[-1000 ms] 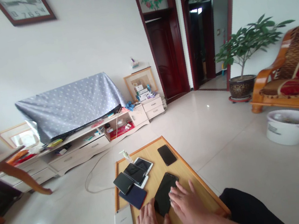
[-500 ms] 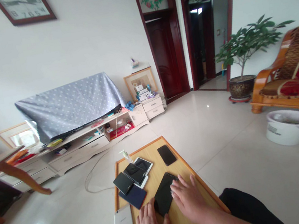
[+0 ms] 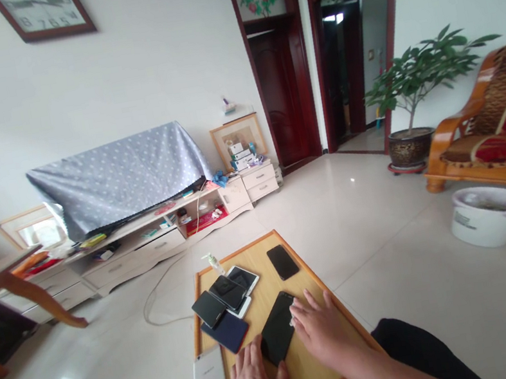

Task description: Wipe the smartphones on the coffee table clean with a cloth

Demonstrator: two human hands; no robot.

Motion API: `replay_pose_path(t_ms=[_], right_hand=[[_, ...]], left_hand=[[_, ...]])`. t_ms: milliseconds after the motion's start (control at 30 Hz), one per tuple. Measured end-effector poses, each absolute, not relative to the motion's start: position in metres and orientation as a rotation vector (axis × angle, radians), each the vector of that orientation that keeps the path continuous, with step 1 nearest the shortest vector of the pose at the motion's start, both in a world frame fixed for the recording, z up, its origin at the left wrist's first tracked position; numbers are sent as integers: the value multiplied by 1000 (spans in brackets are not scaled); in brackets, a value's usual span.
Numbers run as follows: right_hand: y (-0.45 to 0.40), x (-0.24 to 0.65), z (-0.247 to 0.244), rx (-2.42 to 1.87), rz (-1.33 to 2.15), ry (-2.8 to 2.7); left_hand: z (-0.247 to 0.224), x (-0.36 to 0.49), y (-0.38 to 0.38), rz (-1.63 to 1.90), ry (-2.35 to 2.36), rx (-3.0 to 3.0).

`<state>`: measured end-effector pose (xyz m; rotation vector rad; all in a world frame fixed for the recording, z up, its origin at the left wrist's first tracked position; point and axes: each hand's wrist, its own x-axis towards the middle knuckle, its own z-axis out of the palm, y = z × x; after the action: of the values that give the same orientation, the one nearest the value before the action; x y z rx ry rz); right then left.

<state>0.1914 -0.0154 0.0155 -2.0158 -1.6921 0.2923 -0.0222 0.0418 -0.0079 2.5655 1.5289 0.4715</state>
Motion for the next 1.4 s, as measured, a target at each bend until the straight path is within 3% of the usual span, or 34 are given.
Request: replay_pose_path(t_ms=[200, 500, 767, 1067, 1400], right_hand=[[-31, 157, 7, -1773, 395, -1887], [1, 201, 15, -2076, 246, -1640], [-26, 149, 16, -1731, 379, -1889], [10, 196, 16, -2080, 257, -1663], [-14, 160, 17, -1833, 390, -1880]], left_hand=[[-14, -24, 45, 476, 1509, 2558], [-3, -21, 40, 463, 1535, 2554], [-13, -25, 45, 454, 1519, 2543], [0, -20, 39, 422, 1539, 2513], [1, -19, 40, 417, 1539, 2510]])
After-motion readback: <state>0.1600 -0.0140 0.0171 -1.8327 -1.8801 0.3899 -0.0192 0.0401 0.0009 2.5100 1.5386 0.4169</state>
